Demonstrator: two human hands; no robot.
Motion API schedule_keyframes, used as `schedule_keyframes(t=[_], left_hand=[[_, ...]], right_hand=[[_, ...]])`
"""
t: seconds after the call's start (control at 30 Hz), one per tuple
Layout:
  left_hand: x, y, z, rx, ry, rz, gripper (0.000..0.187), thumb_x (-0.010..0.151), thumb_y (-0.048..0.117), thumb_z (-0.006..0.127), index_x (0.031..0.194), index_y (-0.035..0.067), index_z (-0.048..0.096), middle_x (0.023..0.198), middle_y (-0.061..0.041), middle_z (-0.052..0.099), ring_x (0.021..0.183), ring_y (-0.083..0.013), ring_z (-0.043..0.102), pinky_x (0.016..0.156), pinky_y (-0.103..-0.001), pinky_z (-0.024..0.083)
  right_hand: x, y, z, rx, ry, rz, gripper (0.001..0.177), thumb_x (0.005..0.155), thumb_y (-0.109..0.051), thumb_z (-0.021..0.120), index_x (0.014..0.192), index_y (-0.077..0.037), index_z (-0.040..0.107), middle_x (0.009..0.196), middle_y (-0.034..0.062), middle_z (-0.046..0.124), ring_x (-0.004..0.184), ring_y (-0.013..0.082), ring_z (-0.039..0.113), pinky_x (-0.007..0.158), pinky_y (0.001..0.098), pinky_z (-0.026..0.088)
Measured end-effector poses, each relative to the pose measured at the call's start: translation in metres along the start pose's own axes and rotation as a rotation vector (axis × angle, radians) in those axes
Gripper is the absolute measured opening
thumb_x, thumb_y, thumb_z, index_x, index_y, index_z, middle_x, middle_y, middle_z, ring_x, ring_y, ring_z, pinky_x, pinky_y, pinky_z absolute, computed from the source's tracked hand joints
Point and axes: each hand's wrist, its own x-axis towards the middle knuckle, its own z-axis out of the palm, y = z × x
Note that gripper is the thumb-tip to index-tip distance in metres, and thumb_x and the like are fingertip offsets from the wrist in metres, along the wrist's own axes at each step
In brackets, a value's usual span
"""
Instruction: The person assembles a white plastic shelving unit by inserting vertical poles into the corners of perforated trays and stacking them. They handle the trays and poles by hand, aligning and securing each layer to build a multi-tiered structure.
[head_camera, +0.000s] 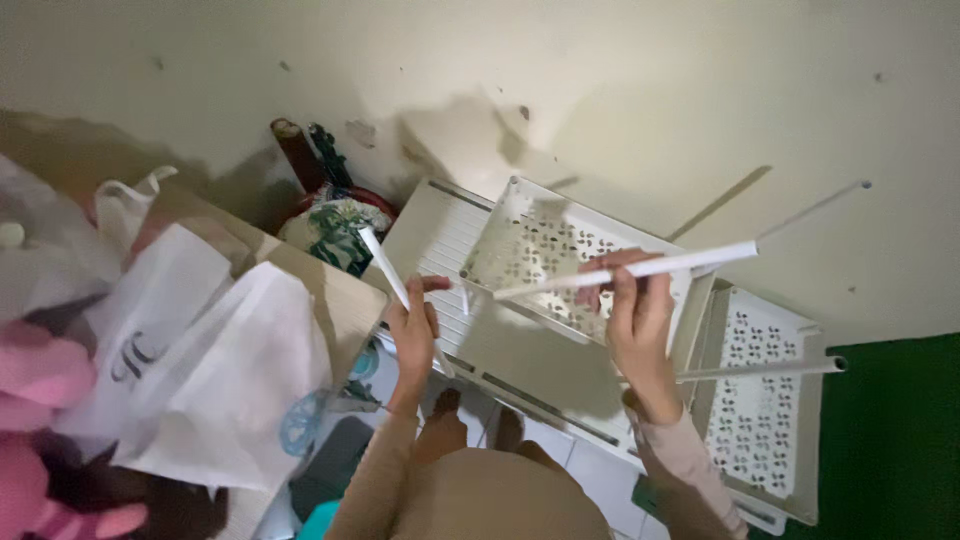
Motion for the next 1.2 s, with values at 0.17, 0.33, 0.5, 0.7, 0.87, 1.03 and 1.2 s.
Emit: schedule_keyframes(t=[0.17,0.33,0.5,0.7,0.87,1.03,1.2], left_hand=[[0.048,-0.022,-0.02,0.11,-0.162,-0.115,0.045,0.101,0.045,0.053,0.109,0.009,0.079,0.053,0.009,0.028,0.044,-0.0031,0.025,0.041,-0.025,0.018],[0.078,-0.042,-0.016,0.225,-0.27,-0.28,0.047,0.093,0.053,0.059,0.112,0.015,0.08,0.052,0.01,0.04,0.044,-0.0041,0.029,0.042,-0.025,0.023],[0.11,-0.067,-0.004,0.184,-0.358,-0.425,0.055,0.088,0.058,0.066,0.108,0.008,0.077,0.057,0.009,0.045,0.045,-0.0048,0.034,0.041,-0.026,0.023],[0.141,-0.118,0.003,0.265,-0.446,-0.444,0.069,0.089,0.065,0.067,0.099,-0.003,0.076,0.057,0.006,0.044,0.046,-0.0079,0.037,0.041,-0.027,0.026],[0.156,-0.153,0.002,0.466,-0.622,0.301,0.067,0.1,0.066,0.051,0.115,0.004,0.076,0.064,0.005,0.056,0.055,-0.0108,0.055,0.049,-0.026,0.04],[0.158,-0.159,0.009,0.167,-0.566,-0.277,0.066,0.094,0.057,0.062,0.086,-0.007,0.075,0.067,-0.006,0.066,0.06,-0.0156,0.061,0.051,-0.032,0.044],[0.155,-0.148,0.021,0.372,-0.544,-0.268,0.058,0.092,0.056,0.055,0.097,0.001,0.073,0.072,-0.011,0.071,0.061,-0.02,0.066,0.053,-0.039,0.05]], right_hand=[[0.025,0.036,0.044,-0.042,-0.09,0.021,0.011,0.11,0.0,0.043,0.114,0.003,0.052,0.096,0.0133,0.068,0.071,0.0139,0.064,0.062,0.0273,0.053],[0.029,0.043,0.07,-0.223,-0.23,0.148,0.012,0.108,-0.004,0.049,0.116,0.001,0.056,0.094,0.012,0.067,0.075,0.0146,0.066,0.067,0.0291,0.054],[0.039,0.043,0.08,-0.258,-0.344,0.139,0.014,0.107,-0.008,0.051,0.117,0.0,0.056,0.099,0.0116,0.068,0.082,0.0159,0.07,0.069,0.0303,0.058],[0.039,0.047,0.091,-0.341,-0.388,0.022,0.013,0.107,-0.011,0.054,0.116,-0.001,0.053,0.1,0.0132,0.068,0.08,0.0216,0.07,0.067,0.0341,0.055],[0.042,0.046,0.099,-0.486,-0.466,0.26,0.018,0.105,-0.018,0.06,0.118,-0.005,0.057,0.086,0.0114,0.069,0.073,0.0212,0.071,0.065,0.0358,0.054],[0.053,0.032,0.102,-0.397,-0.482,-0.008,0.017,0.102,-0.019,0.065,0.109,-0.004,0.062,0.106,0.0135,0.066,0.087,0.0223,0.069,0.075,0.0336,0.058],[0.088,0.015,0.1,-0.298,-0.662,-0.006,0.011,0.095,-0.015,0.07,0.093,-0.004,0.072,0.116,0.0133,0.063,0.104,0.0257,0.068,0.08,0.0312,0.061]])
